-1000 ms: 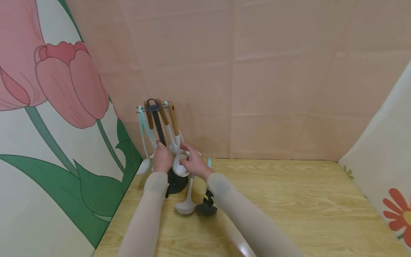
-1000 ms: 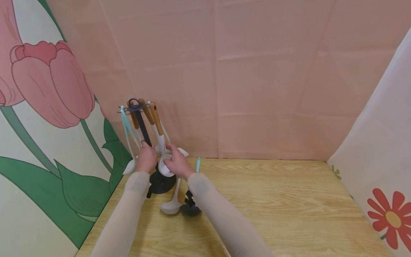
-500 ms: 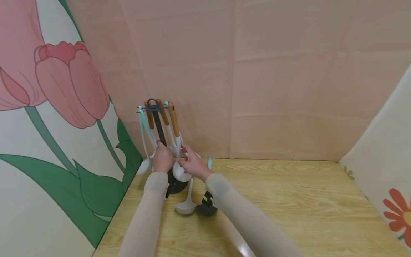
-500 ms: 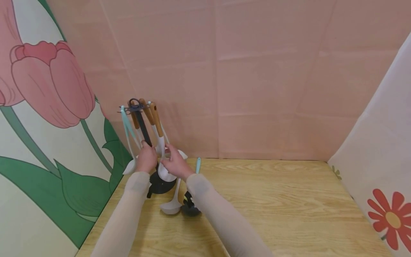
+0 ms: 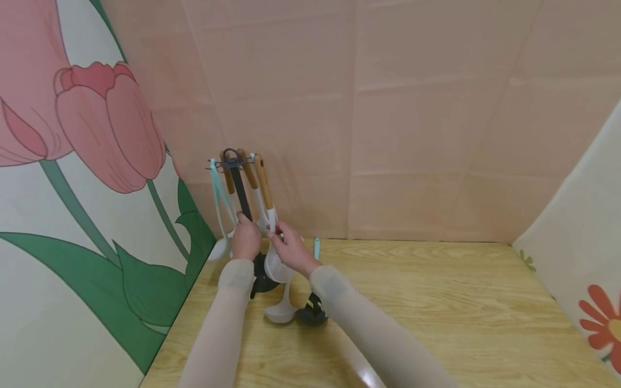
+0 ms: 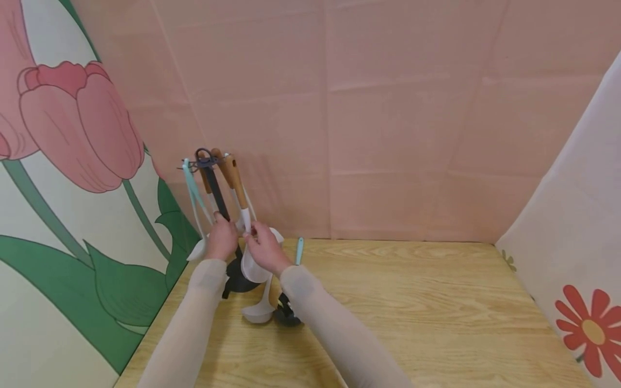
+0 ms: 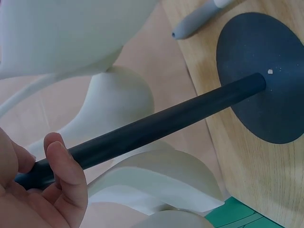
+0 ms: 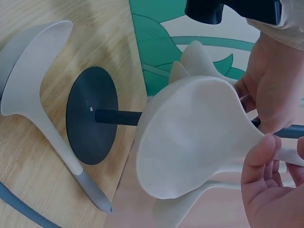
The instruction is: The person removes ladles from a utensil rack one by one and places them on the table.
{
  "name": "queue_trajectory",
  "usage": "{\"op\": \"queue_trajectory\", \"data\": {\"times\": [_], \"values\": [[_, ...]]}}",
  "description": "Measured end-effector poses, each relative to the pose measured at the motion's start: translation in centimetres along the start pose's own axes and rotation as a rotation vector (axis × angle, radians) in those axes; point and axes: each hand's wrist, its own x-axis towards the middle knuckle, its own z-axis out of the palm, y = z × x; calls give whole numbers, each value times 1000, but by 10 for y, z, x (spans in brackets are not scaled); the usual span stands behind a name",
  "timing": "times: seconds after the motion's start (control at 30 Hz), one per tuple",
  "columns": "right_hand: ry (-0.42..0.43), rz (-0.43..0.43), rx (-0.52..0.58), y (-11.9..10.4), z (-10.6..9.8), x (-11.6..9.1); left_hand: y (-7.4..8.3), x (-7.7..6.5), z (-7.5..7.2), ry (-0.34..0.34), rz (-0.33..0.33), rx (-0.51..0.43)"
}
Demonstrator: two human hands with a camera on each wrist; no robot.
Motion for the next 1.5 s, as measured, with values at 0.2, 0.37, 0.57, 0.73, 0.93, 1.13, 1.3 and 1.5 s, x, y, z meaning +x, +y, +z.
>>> {"op": "queue_trajectory", "data": {"times": [0.2,0.37,0.57,0.73,0.93,1.13,1.3,1.5], "values": [[23,-65,-107,0,3,-2,2,1,-1,-31,-30,5],[39,-127,-204,3,6,0,2,1,0,-40,-29,9],[14,-159,-219,4,8,-2,-1,2,2,-4,42,8],[-24,-155,-208,0,8,-5,-1,3,2,-39,-5,-8],[-58,-132,-219,-3,8,-8,-2,4,1,-67,-15,-30],[-79,-139,-229,-5,9,-8,-3,3,0,-91,-12,-65],[-81,-160,-240,-7,9,-10,-4,4,1,-119,-55,-59],[-85,-169,-244,-6,8,-12,-5,3,2,-111,-35,-53]]}}
